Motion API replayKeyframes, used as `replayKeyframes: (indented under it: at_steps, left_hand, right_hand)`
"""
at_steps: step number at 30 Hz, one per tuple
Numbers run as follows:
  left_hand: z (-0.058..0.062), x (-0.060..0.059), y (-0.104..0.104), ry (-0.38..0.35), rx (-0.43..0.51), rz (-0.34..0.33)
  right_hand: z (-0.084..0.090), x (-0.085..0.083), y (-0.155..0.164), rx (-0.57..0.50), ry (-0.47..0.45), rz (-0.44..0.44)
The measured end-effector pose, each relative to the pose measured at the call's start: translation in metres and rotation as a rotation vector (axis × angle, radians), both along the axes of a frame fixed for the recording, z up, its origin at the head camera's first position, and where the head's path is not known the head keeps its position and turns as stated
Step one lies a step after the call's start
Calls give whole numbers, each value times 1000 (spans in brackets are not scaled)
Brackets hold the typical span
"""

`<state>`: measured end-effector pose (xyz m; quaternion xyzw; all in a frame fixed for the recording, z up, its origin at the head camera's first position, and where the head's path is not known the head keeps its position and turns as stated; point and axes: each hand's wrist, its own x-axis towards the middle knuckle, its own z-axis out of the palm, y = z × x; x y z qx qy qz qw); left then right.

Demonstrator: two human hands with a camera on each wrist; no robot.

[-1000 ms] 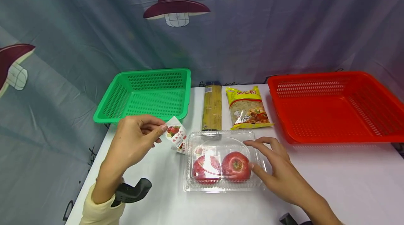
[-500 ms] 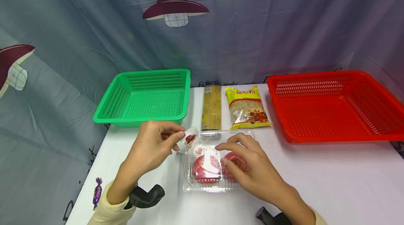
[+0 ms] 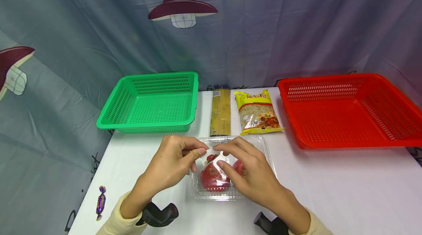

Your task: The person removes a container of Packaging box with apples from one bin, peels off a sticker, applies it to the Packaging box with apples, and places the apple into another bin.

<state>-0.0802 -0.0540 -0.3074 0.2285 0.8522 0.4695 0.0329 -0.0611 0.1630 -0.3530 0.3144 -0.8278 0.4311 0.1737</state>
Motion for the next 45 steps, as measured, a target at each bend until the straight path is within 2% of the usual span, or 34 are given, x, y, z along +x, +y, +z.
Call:
replayKeyframes:
  at_steps: [7, 13, 17, 23, 30, 39, 45]
  left_hand:
    - [-1, 2, 2, -9, 19, -40]
    - [-2, 3, 2, -4, 24, -34]
    - [-2, 3, 2, 0, 28, -19]
    - [-1, 1, 0, 5, 14, 14]
    - [1, -5, -11, 32, 41, 95]
    - [1, -14, -33, 8, 133, 239]
    - [-3, -20, -58, 14, 163, 359]
  right_hand:
    - [-4, -5, -7, -87, 115, 11]
    - [-7, -9, -11, -128, 234, -41]
    - [-8, -9, -13, -130, 259, -73]
    - [-8, -10, -13, -106, 263, -78]
    - [-4, -9, -10, -129, 264, -53]
    - [2, -6, -6, -185, 226, -41]
    - [1, -9, 5, -144, 158, -77]
